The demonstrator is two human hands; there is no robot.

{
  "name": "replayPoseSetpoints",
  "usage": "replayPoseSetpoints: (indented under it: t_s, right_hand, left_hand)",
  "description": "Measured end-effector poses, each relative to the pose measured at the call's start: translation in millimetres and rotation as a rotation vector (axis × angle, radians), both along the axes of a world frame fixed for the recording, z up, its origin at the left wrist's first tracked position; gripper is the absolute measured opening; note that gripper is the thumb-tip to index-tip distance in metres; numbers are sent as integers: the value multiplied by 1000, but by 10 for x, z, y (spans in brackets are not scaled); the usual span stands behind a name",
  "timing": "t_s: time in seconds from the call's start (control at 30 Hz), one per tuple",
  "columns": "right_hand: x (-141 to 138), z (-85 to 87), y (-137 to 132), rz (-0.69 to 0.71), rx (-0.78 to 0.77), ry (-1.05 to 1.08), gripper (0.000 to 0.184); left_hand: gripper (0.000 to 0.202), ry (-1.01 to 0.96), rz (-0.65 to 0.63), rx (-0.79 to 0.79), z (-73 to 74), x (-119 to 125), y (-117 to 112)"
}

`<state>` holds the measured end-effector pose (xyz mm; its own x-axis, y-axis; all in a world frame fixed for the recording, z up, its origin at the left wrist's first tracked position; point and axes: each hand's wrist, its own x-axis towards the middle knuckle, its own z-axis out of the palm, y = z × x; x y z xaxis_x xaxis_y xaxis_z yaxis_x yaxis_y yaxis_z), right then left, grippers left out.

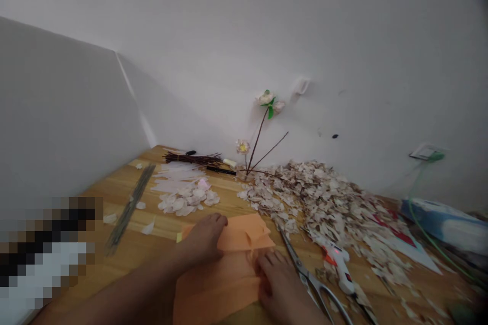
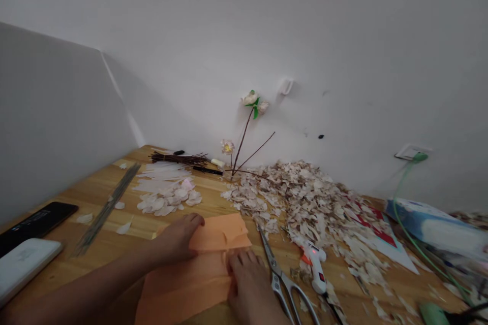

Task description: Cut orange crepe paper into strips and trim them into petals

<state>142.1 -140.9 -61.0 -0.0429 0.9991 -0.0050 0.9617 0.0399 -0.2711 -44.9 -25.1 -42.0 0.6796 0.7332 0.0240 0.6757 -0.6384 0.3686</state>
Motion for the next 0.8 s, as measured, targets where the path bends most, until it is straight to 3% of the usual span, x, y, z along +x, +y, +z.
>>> replayPoseSetpoints:
  t_s: [0.1,0.3,0.53,0.63,0.8]
  right_hand:
    - [-10,-15,-3,-1,5,5,29]
    - [-12,-45,16,-1,-7,5,30]
    - [59,-20,33,144,-19,-8,26]
    - [37,56,52,191,9,-35,18]
    - [-19,164,96,193,58,-60,18]
  left_hand:
    - [51,46,64,-10,-5,11,-14]
    - [28,162,79,-29,81,-49,-64]
    - [40,193,63,-16,210,-138,-136]
    - [44,203,56,58,276,-144,-122]
    - [47,154,50,198,490,-199,-45]
